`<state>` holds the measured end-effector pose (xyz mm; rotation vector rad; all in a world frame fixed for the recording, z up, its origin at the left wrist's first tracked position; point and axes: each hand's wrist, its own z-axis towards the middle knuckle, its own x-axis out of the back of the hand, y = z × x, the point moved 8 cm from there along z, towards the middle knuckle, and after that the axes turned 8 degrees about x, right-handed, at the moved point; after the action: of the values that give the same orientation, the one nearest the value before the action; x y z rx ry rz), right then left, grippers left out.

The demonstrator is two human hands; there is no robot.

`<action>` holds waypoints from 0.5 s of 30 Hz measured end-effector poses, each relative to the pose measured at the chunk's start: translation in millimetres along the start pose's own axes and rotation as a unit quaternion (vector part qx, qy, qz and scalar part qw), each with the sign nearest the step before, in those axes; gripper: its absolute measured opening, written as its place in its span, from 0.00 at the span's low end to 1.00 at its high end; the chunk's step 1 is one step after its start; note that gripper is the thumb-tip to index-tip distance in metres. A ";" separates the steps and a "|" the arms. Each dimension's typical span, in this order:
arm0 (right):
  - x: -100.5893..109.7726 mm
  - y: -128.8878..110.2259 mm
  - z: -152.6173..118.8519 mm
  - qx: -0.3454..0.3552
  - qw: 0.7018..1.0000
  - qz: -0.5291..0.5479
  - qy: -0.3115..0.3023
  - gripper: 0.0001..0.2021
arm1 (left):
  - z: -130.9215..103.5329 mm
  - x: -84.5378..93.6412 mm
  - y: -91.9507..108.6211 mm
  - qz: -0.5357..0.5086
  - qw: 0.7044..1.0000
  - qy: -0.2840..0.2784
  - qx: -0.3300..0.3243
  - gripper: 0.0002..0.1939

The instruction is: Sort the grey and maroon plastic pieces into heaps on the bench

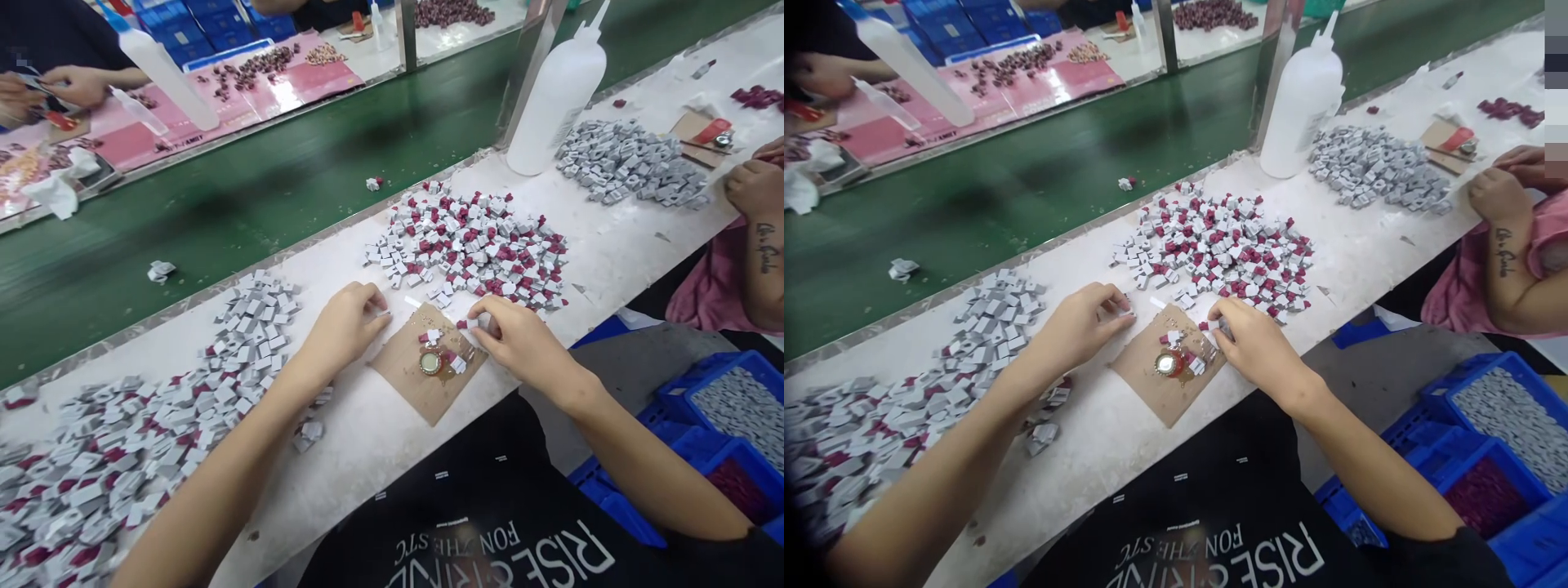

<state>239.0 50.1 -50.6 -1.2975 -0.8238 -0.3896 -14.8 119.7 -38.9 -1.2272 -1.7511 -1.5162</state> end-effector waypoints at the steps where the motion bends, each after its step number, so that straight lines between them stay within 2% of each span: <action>1: 0.2 0.8 0.3 -0.007 1.000 0.007 0.003 0.04 | -2.8 0.2 -3.2 -0.016 1.000 -0.001 0.007 0.03; 5: 0.0 4.0 2.1 -0.037 0.999 0.035 -0.005 0.04 | -11.7 1.0 -15.8 -0.079 0.996 0.000 0.047 0.08; 8: 0.9 6.3 2.9 -0.034 0.998 0.049 -0.003 0.05 | -16.4 1.7 -22.5 -0.095 0.994 -0.002 0.062 0.13; 13: 3.1 6.7 -1.1 0.012 0.999 0.050 0.003 0.08 | -21.3 2.1 -25.4 -0.114 0.992 0.002 0.052 0.07; 15: 7.2 3.6 -3.4 0.015 0.996 0.077 0.031 0.07 | -21.7 0.7 -26.3 -0.149 0.987 -0.001 0.061 0.06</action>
<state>247.2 49.2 -48.0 -1.3056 -0.6695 -0.2927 -41.9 100.1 -45.9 -0.9385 -2.0693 -1.5399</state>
